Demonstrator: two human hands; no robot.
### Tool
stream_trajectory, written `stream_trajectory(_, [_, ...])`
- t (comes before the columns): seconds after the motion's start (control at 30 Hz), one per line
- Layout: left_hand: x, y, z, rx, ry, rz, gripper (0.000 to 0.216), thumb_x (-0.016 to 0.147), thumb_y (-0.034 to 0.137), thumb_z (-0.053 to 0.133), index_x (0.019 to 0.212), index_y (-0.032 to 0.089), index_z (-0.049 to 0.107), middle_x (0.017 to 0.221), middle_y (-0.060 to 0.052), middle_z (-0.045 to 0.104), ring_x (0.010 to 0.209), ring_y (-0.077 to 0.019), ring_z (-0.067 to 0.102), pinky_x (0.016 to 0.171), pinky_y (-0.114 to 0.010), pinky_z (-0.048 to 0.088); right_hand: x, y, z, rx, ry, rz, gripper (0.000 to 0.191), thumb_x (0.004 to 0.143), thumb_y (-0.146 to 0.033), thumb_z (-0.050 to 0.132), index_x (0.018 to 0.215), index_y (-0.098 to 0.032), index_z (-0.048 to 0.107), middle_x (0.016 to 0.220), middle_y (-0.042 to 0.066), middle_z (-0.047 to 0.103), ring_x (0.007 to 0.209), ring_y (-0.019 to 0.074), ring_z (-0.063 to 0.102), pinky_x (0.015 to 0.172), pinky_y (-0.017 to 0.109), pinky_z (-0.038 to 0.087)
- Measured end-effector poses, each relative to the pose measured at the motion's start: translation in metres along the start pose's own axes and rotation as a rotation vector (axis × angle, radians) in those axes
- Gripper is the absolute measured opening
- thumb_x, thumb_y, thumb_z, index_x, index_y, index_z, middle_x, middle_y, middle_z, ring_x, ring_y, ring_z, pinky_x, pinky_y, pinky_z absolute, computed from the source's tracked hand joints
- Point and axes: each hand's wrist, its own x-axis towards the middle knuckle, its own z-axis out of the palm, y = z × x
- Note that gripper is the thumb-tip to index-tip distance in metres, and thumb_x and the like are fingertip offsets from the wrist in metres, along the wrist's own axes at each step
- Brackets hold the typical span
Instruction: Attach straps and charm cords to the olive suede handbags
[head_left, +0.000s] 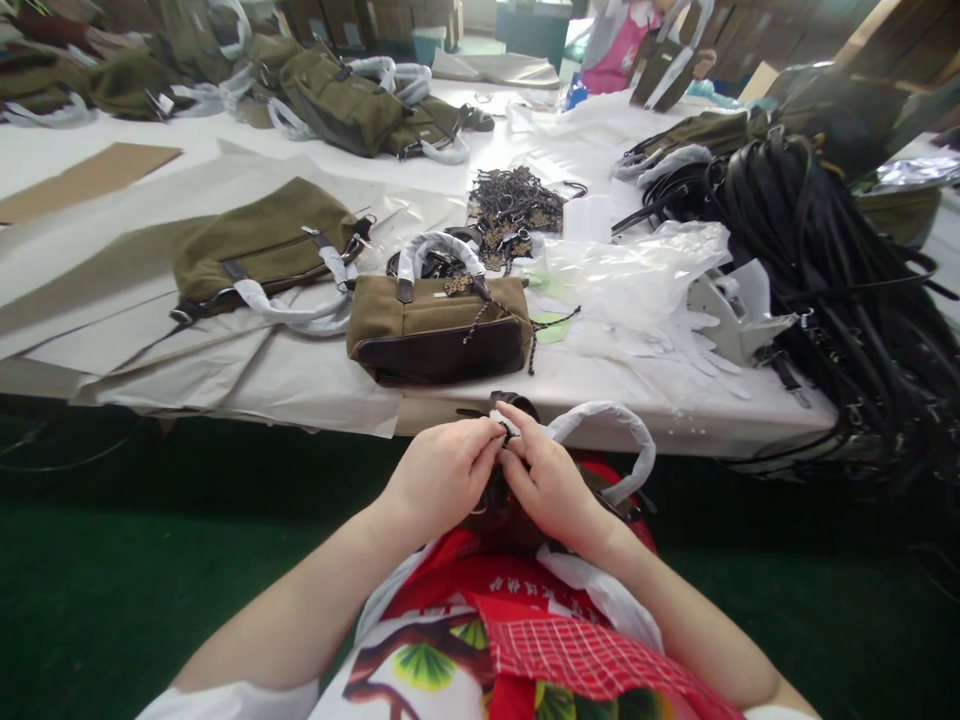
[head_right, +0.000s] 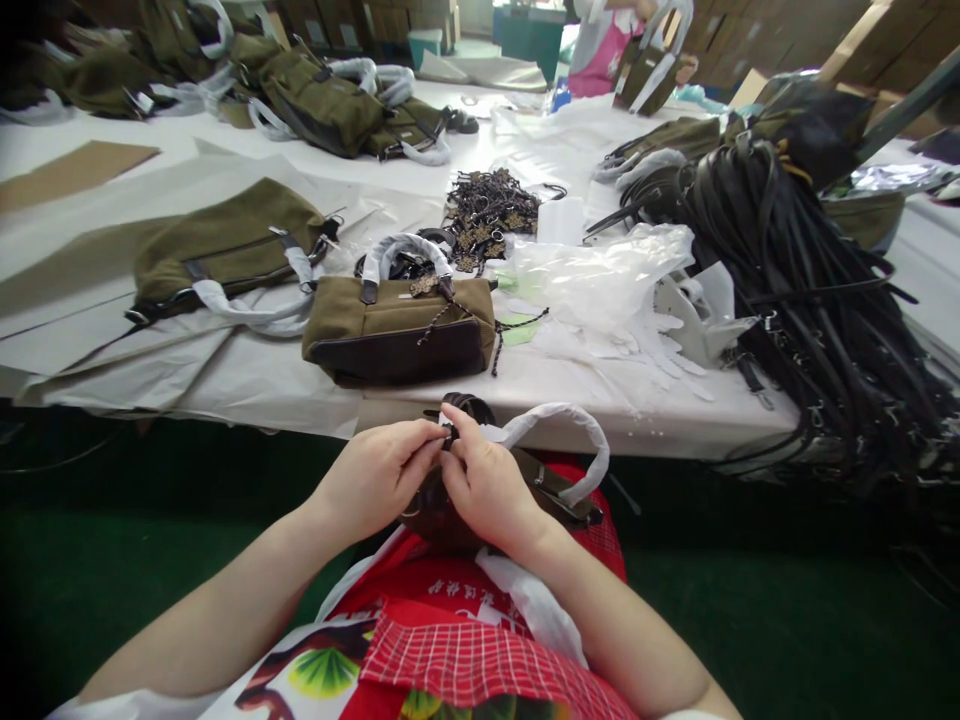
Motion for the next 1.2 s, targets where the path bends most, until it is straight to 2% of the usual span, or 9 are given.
stream_trajectory(0.1, [0.0,-0.002,0.003,0.042,0.037,0.008,0.021,0.096,0.026,0.047,0.092,0.02,0.067,0.086,-0.005,0.07,0.08,-0.0201,0.066,0.073,-0.03,0.049,-0.001,0.0,-0.001,-0.034,0.013,-0.012,0.051,0.093,-0.018,0.043,0.143,-0.013,0.037,0.071,0.0,0.063,0.066,0.0188,0.061,0.068,0.032,0.048])
stream_trajectory(0.3, [0.002,-0.007,-0.002,-0.106,0.327,0.039,0.02,0.093,0.026,0.054,0.085,0.018,0.071,0.112,-0.01,0.064,0.093,-0.0193,0.063,0.086,-0.032,0.049,-0.008,-0.004,-0.006,-0.145,0.307,-0.141,0.036,0.094,-0.018,0.048,0.13,-0.016,0.05,0.091,0.006,0.069,0.086,0.0206,0.066,0.086,0.035,0.052])
stream_trajectory(0.37, [0.002,-0.007,-0.001,-0.308,0.294,0.017,0.021,0.094,0.027,0.053,0.086,0.018,0.07,0.102,-0.008,0.069,0.091,-0.018,0.065,0.084,-0.029,0.05,-0.011,-0.003,-0.009,-0.123,0.379,-0.153,0.035,0.095,-0.015,0.047,0.13,-0.019,0.051,0.099,0.007,0.07,0.092,0.0201,0.067,0.089,0.036,0.053])
stream_trajectory(0.47, [0.002,-0.005,0.003,-0.643,0.149,-0.124,0.026,0.098,0.034,0.046,0.092,0.019,0.065,0.079,-0.003,0.071,0.062,-0.0121,0.062,0.061,-0.023,0.05,-0.014,0.0,-0.014,-0.06,0.416,-0.124,0.039,0.095,-0.013,0.047,0.133,-0.022,0.048,0.116,0.009,0.068,0.093,0.0185,0.07,0.095,0.038,0.053])
stream_trajectory(0.53, [0.003,-0.003,0.005,-0.785,0.085,-0.19,0.026,0.098,0.037,0.045,0.091,0.018,0.062,0.072,-0.001,0.069,0.051,-0.0092,0.056,0.052,-0.021,0.047,-0.017,0.003,-0.017,-0.006,0.4,-0.087,0.041,0.096,-0.015,0.048,0.136,-0.024,0.045,0.127,0.01,0.065,0.096,0.0188,0.071,0.1,0.04,0.051])
stream_trajectory(0.63, [0.006,-0.002,0.006,-0.879,0.039,-0.218,0.017,0.093,0.033,0.054,0.093,0.017,0.059,0.072,0.0,0.069,0.057,-0.01,0.061,0.059,-0.021,0.051,-0.021,0.007,-0.02,0.195,0.297,0.022,0.039,0.097,-0.021,0.05,0.135,-0.025,0.046,0.129,0.01,0.065,0.101,0.0198,0.071,0.095,0.038,0.056])
stream_trajectory(0.8, [0.012,-0.002,0.006,-1.001,-0.104,-0.309,0.022,0.084,0.034,0.065,0.095,0.016,0.058,0.073,-0.002,0.071,0.06,-0.0119,0.063,0.06,-0.023,0.052,-0.028,0.011,-0.023,0.401,0.173,0.235,0.023,0.097,-0.034,0.053,0.114,-0.021,0.062,0.102,0.007,0.076,0.088,0.0206,0.075,0.073,0.031,0.063])
stream_trajectory(0.93, [0.011,0.001,0.009,-0.95,-0.213,-0.272,0.019,0.084,0.033,0.064,0.082,0.015,0.066,0.069,-0.001,0.066,0.059,-0.0112,0.059,0.057,-0.022,0.049,-0.037,0.01,-0.031,0.171,0.152,0.146,0.025,0.096,-0.028,0.055,0.12,-0.024,0.062,0.107,0.005,0.076,0.086,0.0187,0.075,0.081,0.032,0.061])
stream_trajectory(1.2, [0.006,0.008,0.014,-0.642,-0.135,-0.043,0.013,0.086,0.025,0.062,0.079,0.016,0.069,0.075,-0.001,0.066,0.068,-0.0123,0.058,0.064,-0.024,0.049,-0.051,0.005,-0.036,0.097,0.046,0.013,0.052,0.095,-0.015,0.051,0.144,-0.03,0.043,0.136,0.004,0.062,0.114,0.0184,0.067,0.102,0.036,0.053])
